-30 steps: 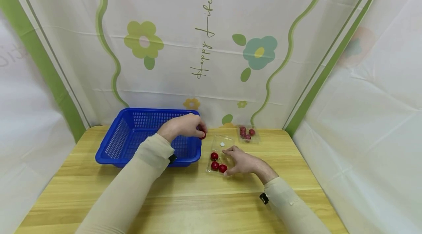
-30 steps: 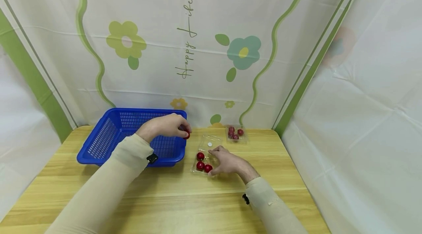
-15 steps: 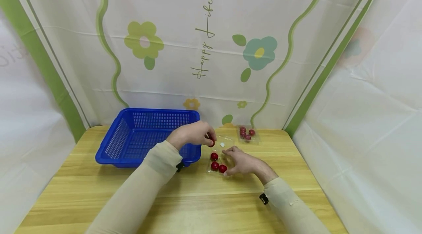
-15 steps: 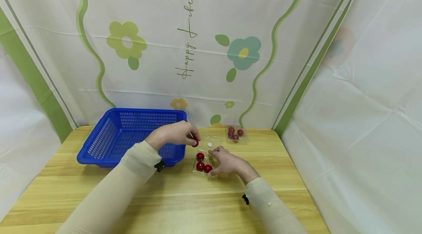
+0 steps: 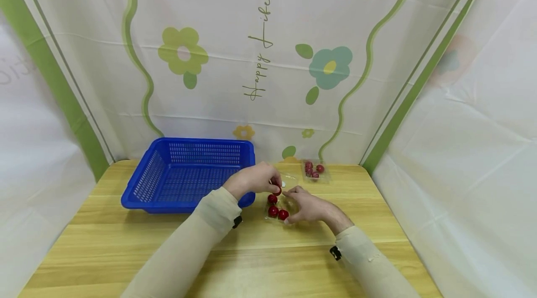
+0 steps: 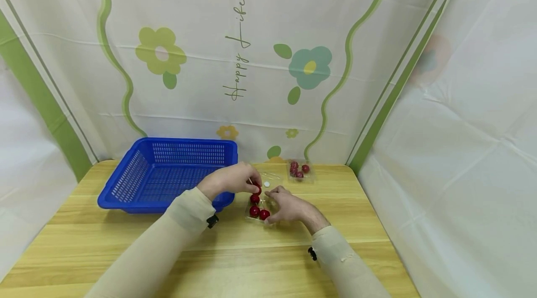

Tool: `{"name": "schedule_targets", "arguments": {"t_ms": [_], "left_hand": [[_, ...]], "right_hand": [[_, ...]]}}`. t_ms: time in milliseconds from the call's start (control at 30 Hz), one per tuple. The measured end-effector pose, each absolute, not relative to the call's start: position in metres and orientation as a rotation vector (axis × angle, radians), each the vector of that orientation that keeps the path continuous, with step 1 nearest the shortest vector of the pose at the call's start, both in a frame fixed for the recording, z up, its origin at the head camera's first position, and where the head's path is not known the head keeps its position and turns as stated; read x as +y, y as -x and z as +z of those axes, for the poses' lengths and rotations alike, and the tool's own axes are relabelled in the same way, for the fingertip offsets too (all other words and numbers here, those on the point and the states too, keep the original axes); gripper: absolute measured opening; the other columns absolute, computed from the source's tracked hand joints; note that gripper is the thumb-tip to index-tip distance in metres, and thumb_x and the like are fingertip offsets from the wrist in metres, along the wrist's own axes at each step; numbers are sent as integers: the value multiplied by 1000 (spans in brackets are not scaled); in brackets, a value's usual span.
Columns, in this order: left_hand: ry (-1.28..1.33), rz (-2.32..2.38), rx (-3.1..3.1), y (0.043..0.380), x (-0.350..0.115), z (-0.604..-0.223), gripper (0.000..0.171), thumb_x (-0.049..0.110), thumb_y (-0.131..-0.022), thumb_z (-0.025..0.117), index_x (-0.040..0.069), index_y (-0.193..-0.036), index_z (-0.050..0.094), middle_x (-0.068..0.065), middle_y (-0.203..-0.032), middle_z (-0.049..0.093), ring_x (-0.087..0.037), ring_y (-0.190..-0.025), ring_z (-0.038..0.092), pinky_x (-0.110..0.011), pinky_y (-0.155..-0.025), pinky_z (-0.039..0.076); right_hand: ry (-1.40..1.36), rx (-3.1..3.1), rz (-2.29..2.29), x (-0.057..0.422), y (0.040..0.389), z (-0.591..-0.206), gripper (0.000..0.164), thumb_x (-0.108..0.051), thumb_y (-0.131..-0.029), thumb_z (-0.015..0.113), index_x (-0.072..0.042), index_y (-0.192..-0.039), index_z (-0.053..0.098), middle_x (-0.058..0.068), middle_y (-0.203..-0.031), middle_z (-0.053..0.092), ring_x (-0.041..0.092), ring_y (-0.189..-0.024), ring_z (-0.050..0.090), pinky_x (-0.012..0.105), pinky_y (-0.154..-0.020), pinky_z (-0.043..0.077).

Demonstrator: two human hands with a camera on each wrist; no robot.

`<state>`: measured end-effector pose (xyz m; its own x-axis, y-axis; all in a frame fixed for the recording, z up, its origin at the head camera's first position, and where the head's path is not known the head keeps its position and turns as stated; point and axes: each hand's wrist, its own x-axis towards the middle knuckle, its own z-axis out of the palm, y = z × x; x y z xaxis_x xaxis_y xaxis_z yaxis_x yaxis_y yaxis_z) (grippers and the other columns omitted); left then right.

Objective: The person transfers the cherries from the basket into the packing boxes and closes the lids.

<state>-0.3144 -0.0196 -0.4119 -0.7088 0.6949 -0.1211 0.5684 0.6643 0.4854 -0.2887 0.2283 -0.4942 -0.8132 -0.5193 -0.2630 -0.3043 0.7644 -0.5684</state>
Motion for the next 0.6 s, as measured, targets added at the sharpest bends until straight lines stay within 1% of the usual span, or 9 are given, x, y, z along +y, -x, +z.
{"name": "schedule_targets", "arguments": {"t_ms": [133,233,333,433,533,600], "left_hand": [[-1016,575,2619,312,-12,-419,11,13,-113,81,8,-119,88,-7,-120,88,-22,-110,81,-41,-104,70],[-1032,530,2642,312,-6,-426,9,14,-112,82,8,-116,88,-7,-118,87,-22,-109,79,-40,-104,69],[-1036,484,2673,311,0,-433,7,14,-110,84,9,-112,88,-5,-112,86,-17,-102,76,-36,-98,68],[-993,477,2700,309,6,-439,7,16,-110,85,10,-109,88,-2,-106,84,-12,-91,68,-31,-88,65],[-947,497,2714,307,9,-443,8,16,-111,84,10,-108,88,-2,-100,82,-11,-84,63,-28,-80,62],[-928,513,2722,306,11,-445,8,15,-111,83,9,-109,88,-3,-99,82,-11,-80,62,-27,-77,61]], "right_hand": [[624,2546,-727,228,289,-493,98,-27,-96,100,4,-174,49,27,-170,51,47,-161,53,66,-138,47],[631,2548,-729,228,289,-493,97,-26,-96,100,6,-173,50,27,-169,52,47,-160,53,66,-138,46],[642,2549,-727,227,290,-493,97,-26,-96,100,8,-172,50,27,-168,53,48,-159,54,67,-137,46],[641,2548,-724,227,290,-493,96,-27,-97,100,7,-172,50,27,-169,52,47,-160,53,66,-138,46],[639,2551,-729,226,290,-493,95,-26,-96,100,8,-171,52,27,-168,53,47,-160,54,65,-138,46],[642,2553,-725,226,290,-493,95,-26,-96,100,8,-171,52,27,-168,53,47,-159,54,66,-138,46]]}}
